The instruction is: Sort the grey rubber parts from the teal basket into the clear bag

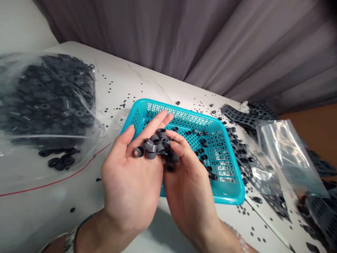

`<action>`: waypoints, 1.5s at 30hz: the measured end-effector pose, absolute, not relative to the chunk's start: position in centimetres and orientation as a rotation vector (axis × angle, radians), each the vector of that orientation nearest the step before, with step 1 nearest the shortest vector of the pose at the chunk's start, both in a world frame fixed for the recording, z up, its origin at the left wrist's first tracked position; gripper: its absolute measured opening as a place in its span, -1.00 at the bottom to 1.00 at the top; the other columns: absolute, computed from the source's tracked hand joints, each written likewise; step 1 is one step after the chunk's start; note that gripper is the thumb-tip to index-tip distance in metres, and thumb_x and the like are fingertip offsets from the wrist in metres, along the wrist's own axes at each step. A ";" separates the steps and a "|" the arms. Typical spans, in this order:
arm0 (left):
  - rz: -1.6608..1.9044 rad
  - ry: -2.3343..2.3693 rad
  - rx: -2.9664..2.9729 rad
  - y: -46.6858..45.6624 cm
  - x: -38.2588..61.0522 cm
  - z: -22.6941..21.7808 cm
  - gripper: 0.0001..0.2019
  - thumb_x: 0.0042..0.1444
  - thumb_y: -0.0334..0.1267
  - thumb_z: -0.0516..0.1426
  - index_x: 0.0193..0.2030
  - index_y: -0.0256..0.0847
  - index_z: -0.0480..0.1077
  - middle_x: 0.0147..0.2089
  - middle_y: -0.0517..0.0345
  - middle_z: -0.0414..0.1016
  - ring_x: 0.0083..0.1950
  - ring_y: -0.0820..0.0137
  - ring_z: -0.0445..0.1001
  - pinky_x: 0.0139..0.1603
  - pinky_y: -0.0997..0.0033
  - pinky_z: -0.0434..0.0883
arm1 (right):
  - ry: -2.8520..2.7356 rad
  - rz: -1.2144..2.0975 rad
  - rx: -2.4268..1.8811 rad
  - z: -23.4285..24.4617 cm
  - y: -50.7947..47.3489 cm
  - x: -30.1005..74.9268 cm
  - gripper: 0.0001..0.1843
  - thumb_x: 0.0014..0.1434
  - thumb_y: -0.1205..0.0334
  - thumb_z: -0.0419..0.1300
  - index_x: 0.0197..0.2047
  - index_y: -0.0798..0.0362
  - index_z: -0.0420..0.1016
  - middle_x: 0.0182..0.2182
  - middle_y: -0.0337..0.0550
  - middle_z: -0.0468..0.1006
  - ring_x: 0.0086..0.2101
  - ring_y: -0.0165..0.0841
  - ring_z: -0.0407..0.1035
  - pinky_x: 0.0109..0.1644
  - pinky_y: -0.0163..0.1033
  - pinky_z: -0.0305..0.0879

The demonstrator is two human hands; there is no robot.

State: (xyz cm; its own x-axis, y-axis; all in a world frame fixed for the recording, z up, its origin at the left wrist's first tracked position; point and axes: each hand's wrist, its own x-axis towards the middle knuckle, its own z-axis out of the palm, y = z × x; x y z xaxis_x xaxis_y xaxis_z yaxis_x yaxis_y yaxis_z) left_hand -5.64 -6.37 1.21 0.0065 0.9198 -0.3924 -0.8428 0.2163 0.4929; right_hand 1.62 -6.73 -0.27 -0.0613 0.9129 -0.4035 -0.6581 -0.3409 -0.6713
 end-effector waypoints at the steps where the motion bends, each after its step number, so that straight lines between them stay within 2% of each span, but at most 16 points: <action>1: 1.392 0.735 0.129 -6.4 -5.6 1.3 -0.49 0.27 0.02 -0.16 0.06 -0.18 0.47 0.19 0.12 0.46 0.30 0.26 0.28 0.32 0.22 0.23 | -0.361 1.676 -0.962 -0.3 -6.7 1.5 -0.85 0.06 0.23 0.23 -0.24 -0.06 0.50 -0.26 -0.23 0.52 -0.16 -0.28 0.39 0.09 -0.05 0.29; 6: 1.473 0.807 0.231 -6.8 -5.3 1.9 -0.45 0.29 -0.01 -0.22 -0.04 -0.15 0.54 0.15 0.14 0.48 0.30 0.27 0.28 0.28 0.28 0.29 | -0.199 1.657 -0.912 0.0 -6.4 0.5 -0.91 0.09 0.20 0.17 -0.34 -0.05 0.51 -0.25 -0.22 0.56 -0.11 -0.27 0.42 0.10 -0.08 0.31; 13: 1.382 1.034 0.393 -7.6 -4.5 2.1 -0.52 0.27 -0.06 -0.19 -0.05 -0.04 0.54 0.15 0.36 0.47 0.35 0.38 0.19 0.38 0.34 0.14 | -0.191 1.666 -0.951 -0.1 -6.4 0.3 -0.81 0.10 0.12 0.09 -0.42 -0.04 0.48 -0.38 -0.16 0.59 -0.19 -0.21 0.47 -0.02 -0.02 0.38; 20: 1.492 0.980 0.494 -8.2 -4.2 2.2 -0.49 0.29 -0.07 -0.21 -0.04 -0.10 0.55 0.14 0.23 0.48 0.33 0.30 0.22 0.38 0.29 0.13 | -0.146 1.727 -0.921 -0.4 -6.2 0.5 -0.77 0.11 0.07 0.08 -0.46 -0.04 0.46 -0.42 -0.18 0.56 -0.27 -0.25 0.46 -0.03 -0.05 0.38; 27: 1.689 0.867 0.601 -8.8 -5.1 3.0 -0.38 0.32 -0.06 -0.34 0.01 -0.10 0.52 0.12 0.20 0.49 0.31 0.34 0.24 0.35 0.38 0.16 | 0.019 1.849 -0.879 1.0 -5.9 -0.4 -0.75 0.13 0.12 0.05 -0.47 -0.03 0.47 -0.43 -0.22 0.56 -0.32 -0.31 0.45 0.00 -0.10 0.37; 29: 1.739 0.920 0.621 -9.3 -5.8 3.5 -0.43 0.32 -0.11 -0.31 0.01 -0.06 0.51 0.11 0.24 0.50 0.30 0.35 0.24 0.34 0.36 0.18 | 0.007 1.911 -0.870 1.2 -6.3 -1.2 -0.76 0.12 0.11 0.05 -0.47 -0.04 0.46 -0.45 -0.21 0.55 -0.31 -0.28 0.46 -0.03 -0.08 0.38; 33: 1.796 1.109 0.644 -11.2 -9.0 4.0 -0.65 0.24 -0.15 -0.08 -0.06 0.02 0.52 0.10 0.28 0.48 0.28 0.28 0.25 0.35 0.30 0.19 | 0.068 2.056 -0.894 1.6 -8.2 -4.4 -0.75 0.12 0.11 0.05 -0.50 -0.03 0.44 -0.52 -0.21 0.51 -0.36 -0.28 0.46 -0.06 -0.08 0.41; 35: 1.830 1.232 0.638 -12.7 -11.2 3.8 -0.70 0.14 -0.07 0.07 -0.06 0.01 0.53 0.07 0.22 0.48 0.18 0.19 0.33 0.18 0.26 0.39 | 0.195 2.130 -0.939 1.7 -9.7 -6.6 -0.72 0.13 0.11 0.04 -0.54 -0.02 0.42 -0.56 -0.21 0.49 -0.42 -0.31 0.45 -0.04 -0.11 0.41; 36: 1.891 1.287 0.618 -13.4 -12.3 3.5 -0.68 0.08 -0.04 0.12 -0.06 -0.01 0.53 0.06 0.18 0.48 0.10 0.16 0.38 -0.01 0.26 0.51 | 0.256 2.161 -0.970 1.7 -10.4 -7.7 -0.71 0.13 0.11 0.04 -0.55 -0.02 0.42 -0.57 -0.21 0.48 -0.45 -0.32 0.43 -0.04 -0.13 0.40; 37: 1.969 1.331 0.588 -14.1 -13.3 3.3 -0.66 0.05 -0.03 0.13 -0.07 -0.04 0.54 0.08 0.16 0.47 0.05 0.15 0.40 -0.18 0.27 0.54 | 0.307 2.189 -1.008 1.7 -11.1 -8.8 -0.69 0.13 0.11 0.03 -0.56 -0.01 0.42 -0.59 -0.21 0.46 -0.49 -0.34 0.41 -0.06 -0.15 0.41; 38: 2.044 1.361 0.561 -14.5 -14.2 3.0 -0.67 0.09 -0.03 0.10 -0.08 -0.04 0.53 0.10 0.17 0.45 0.05 0.15 0.39 -0.25 0.27 0.53 | 0.351 2.211 -1.041 1.6 -11.7 -9.8 -0.69 0.13 0.10 0.03 -0.56 -0.01 0.42 -0.61 -0.21 0.45 -0.52 -0.34 0.39 -0.09 -0.16 0.41; 39: 2.104 1.377 0.546 -14.8 -15.0 2.7 -0.69 0.14 -0.05 0.04 -0.09 -0.03 0.52 0.12 0.21 0.44 0.09 0.15 0.36 -0.22 0.24 0.51 | 0.386 2.228 -1.062 1.5 -12.1 -10.7 -0.69 0.13 0.10 0.03 -0.56 0.00 0.42 -0.63 -0.21 0.44 -0.55 -0.35 0.37 -0.13 -0.17 0.42; 40: 2.143 1.390 0.539 -14.9 -15.6 2.5 -0.68 0.21 -0.08 -0.04 -0.10 0.01 0.51 0.13 0.26 0.44 0.17 0.16 0.31 -0.09 0.19 0.46 | 0.404 2.239 -1.064 1.3 -12.3 -11.6 -0.70 0.13 0.11 0.03 -0.55 0.00 0.42 -0.64 -0.20 0.43 -0.57 -0.36 0.35 -0.19 -0.18 0.42; 42: 2.239 1.409 0.547 -14.4 -16.6 2.0 -0.61 0.29 -0.17 -0.18 -0.16 0.03 0.48 0.07 0.33 0.46 0.27 0.19 0.20 0.19 0.04 0.24 | 0.387 2.225 -1.039 0.6 -12.1 -13.0 -0.75 0.11 0.15 0.04 -0.52 0.01 0.42 -0.64 -0.21 0.42 -0.58 -0.38 0.33 -0.32 -0.23 0.40; 44: 2.354 1.395 0.550 -13.3 -17.3 1.6 -0.58 0.28 -0.24 -0.22 -0.21 0.01 0.47 0.01 0.31 0.48 0.28 0.19 0.18 0.29 -0.03 0.02 | 0.273 2.177 -1.004 -0.4 -11.1 -14.1 -0.80 0.09 0.23 0.04 -0.50 0.03 0.42 -0.61 -0.20 0.43 -0.58 -0.40 0.33 -0.38 -0.28 0.36; 45: 2.397 1.369 0.536 -12.7 -17.6 1.5 -0.59 0.26 -0.25 -0.21 -0.21 -0.01 0.47 -0.02 0.28 0.47 0.25 0.19 0.20 0.29 -0.03 -0.02 | 0.180 2.135 -0.999 -0.9 -10.4 -14.6 -0.81 0.08 0.27 0.02 -0.49 0.03 0.40 -0.60 -0.20 0.43 -0.57 -0.41 0.34 -0.38 -0.29 0.35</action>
State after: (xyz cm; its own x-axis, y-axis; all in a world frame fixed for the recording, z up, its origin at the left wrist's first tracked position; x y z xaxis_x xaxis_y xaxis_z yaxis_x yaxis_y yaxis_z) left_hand -17.64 -12.74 1.47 -0.8754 0.4566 0.1587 -0.0951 -0.4846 0.8695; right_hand -14.58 -10.36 -0.86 -0.4071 0.5781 -0.7072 -0.6885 -0.7029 -0.1782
